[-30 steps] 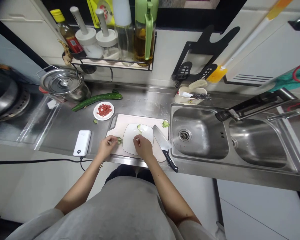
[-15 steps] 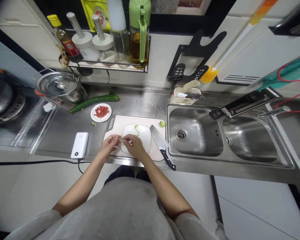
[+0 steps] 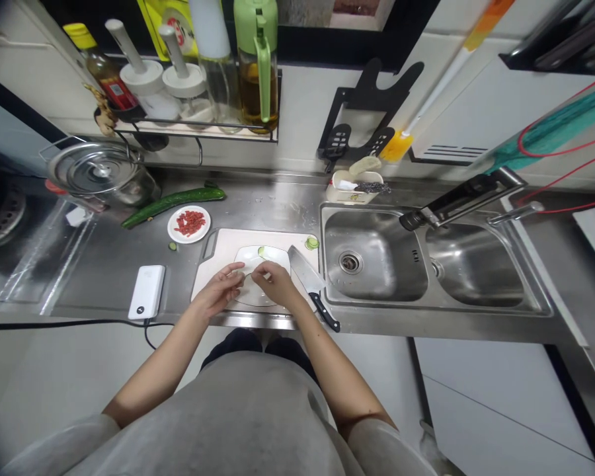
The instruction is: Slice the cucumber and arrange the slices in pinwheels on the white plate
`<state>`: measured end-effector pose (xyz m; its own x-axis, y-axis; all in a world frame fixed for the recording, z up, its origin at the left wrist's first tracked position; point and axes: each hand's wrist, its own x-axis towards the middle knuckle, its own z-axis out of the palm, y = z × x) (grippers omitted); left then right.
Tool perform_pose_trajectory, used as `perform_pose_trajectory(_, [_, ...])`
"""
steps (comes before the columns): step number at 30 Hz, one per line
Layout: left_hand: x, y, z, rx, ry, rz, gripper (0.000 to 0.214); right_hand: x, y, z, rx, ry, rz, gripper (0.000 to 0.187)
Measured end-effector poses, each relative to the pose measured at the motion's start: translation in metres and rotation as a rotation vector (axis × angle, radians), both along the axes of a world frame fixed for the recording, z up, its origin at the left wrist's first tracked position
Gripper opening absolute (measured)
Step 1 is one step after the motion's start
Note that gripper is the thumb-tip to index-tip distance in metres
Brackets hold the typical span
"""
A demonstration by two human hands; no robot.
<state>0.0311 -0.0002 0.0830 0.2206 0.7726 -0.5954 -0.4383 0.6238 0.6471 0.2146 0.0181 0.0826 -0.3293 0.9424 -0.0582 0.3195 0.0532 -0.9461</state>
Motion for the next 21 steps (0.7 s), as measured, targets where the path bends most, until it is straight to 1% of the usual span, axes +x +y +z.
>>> perform_pose_trajectory(4, [0.012, 0.007, -0.005, 0.149, 0.185, -0.013, 0.046, 0.011, 0.008, -0.017, -0.103, 0.008, -0.06, 0.022])
perform_pose_trajectory(6, [0.018, 0.013, -0.012, 0.229, 0.258, -0.023, 0.044, 0.016, 0.015, -0.027, -0.177, 0.019, -0.08, 0.024])
perform_pose_trajectory(9, [0.028, 0.025, -0.029, 0.332, 0.324, -0.028, 0.042, 0.022, 0.026, -0.042, -0.259, 0.013, -0.095, 0.026])
perform_pose_trajectory(12, [0.034, 0.038, -0.046, 0.389, 0.418, -0.039, 0.04, 0.027, 0.039, -0.053, -0.254, -0.077, -0.105, 0.025])
perform_pose_trajectory(15, [0.038, 0.049, -0.06, 0.403, 0.591, -0.07, 0.036, 0.028, 0.052, -0.06, -0.238, -0.2, -0.103, 0.022])
perform_pose_trajectory(18, [0.04, 0.057, -0.068, 0.418, 0.792, -0.115, 0.03, 0.024, 0.062, -0.065, -0.21, -0.331, -0.101, 0.02])
perform_pose_trajectory(21, [0.04, 0.062, -0.071, 0.446, 0.961, -0.169, 0.026, 0.018, 0.069, -0.066, -0.166, -0.447, -0.093, 0.017])
